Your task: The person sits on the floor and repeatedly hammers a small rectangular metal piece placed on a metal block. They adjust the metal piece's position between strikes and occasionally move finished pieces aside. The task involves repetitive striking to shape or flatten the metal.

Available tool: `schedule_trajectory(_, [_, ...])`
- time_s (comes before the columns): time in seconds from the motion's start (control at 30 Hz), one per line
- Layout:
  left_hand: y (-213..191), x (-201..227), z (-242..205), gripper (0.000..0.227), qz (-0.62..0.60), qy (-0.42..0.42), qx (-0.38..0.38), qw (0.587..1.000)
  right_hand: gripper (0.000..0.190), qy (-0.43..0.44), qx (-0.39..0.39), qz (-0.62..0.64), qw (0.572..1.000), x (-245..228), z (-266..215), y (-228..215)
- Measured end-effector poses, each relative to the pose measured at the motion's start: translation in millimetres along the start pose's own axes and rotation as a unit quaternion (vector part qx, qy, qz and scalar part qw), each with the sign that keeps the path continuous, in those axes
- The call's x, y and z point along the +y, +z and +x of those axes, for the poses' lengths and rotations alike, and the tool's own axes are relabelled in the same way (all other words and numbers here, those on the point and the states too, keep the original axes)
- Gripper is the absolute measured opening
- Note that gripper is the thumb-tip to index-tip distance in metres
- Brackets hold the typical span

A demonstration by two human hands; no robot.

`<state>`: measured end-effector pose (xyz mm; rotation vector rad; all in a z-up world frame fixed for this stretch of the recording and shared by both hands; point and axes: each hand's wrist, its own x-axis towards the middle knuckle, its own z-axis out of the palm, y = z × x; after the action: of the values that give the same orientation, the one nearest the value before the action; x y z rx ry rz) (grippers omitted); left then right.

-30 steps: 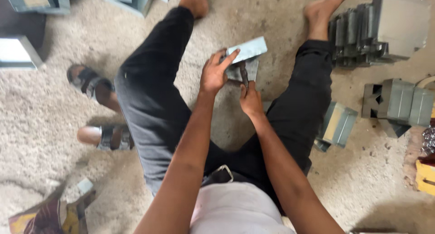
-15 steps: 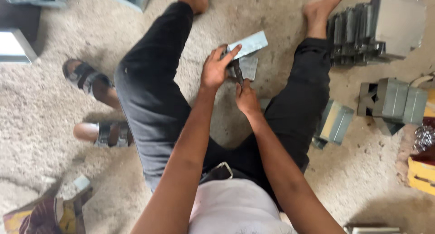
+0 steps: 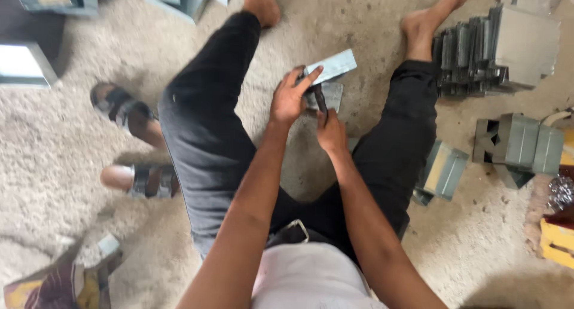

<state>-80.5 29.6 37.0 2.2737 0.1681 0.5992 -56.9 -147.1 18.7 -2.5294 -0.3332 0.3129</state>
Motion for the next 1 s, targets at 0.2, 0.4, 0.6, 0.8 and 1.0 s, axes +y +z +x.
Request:
schedule_trajectory(0.2, [-5.6, 8.1, -2.4, 0.089, -0.026, 0.007, 0.018, 0.999, 0.029, -0.042, 0.077, 0.002, 0.996, 23.2, 1.9, 17.6])
schedule_trajectory(0.4, [-18.1, 19.2, 3.6, 0.079, -0.058, 0.005, 0.02, 0.998, 0.036, -0.046, 0.115, -0.001, 0.992, 58.9, 10.6, 33.0])
schedule_trajectory(0.6, [15.5, 1.9, 14.9, 0.052, -0.071, -0.1, 0.032, 0.992, 0.038, -0.097, 0.109, 0.049, 0.988, 78.2, -9.2, -0.3])
schedule_trajectory(0.8, [50.9, -47.0, 18.3, 0.057, -0.317, -0.403, 0.125, 0.849, 0.033, 0.278, -0.01, 0.343, 0.897, 11.7, -40.3, -51.3])
schedule_trajectory(1.0, [51.7, -35.4, -12.0, 0.069, -0.02, -0.461, 0.091, 0.883, 0.027, 0.269, -0.027, 0.427, 0.863, 25.5, -27.3, -26.8])
